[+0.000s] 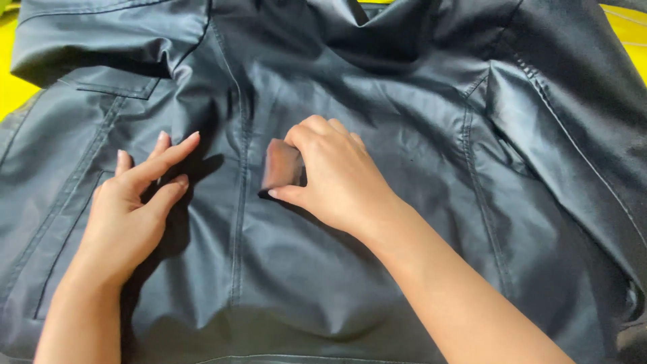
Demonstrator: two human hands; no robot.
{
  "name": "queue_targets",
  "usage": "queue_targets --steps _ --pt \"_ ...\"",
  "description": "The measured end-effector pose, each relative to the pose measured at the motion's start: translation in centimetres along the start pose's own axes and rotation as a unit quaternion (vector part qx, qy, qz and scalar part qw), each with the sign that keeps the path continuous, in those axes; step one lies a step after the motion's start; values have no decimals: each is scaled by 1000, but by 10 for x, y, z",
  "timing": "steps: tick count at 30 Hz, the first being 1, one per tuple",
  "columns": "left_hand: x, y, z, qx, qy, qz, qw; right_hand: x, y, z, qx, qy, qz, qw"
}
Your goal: The person uses a sponge to rub a black leather jacket laid out on a yellow surface. They dip the sponge into a small container of liquid and then scrub the jacket's surface in circular motions, focusing on the chest area.
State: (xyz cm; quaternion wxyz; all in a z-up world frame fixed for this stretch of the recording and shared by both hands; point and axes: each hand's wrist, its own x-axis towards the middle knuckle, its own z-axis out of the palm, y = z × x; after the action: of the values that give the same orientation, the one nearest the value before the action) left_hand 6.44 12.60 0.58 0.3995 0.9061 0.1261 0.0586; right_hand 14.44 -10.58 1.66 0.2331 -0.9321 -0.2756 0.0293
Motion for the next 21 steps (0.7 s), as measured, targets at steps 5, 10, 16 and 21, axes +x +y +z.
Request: queue_targets --steps 5,10,16,21 --pt "-1 -2 0 -29 17 56 998 8 -2 5 3 25 -64 998" --pt "0 -4 1 -35 23 59 997 12 -9 -4 14 -34 -37 999" --pt "1 -9 2 -23 35 82 996 25 -7 -4 68 -40 -46 996" --pt "-1 -4 1 -14 44 64 997 34 -13 -11 123 -59 -11 991"
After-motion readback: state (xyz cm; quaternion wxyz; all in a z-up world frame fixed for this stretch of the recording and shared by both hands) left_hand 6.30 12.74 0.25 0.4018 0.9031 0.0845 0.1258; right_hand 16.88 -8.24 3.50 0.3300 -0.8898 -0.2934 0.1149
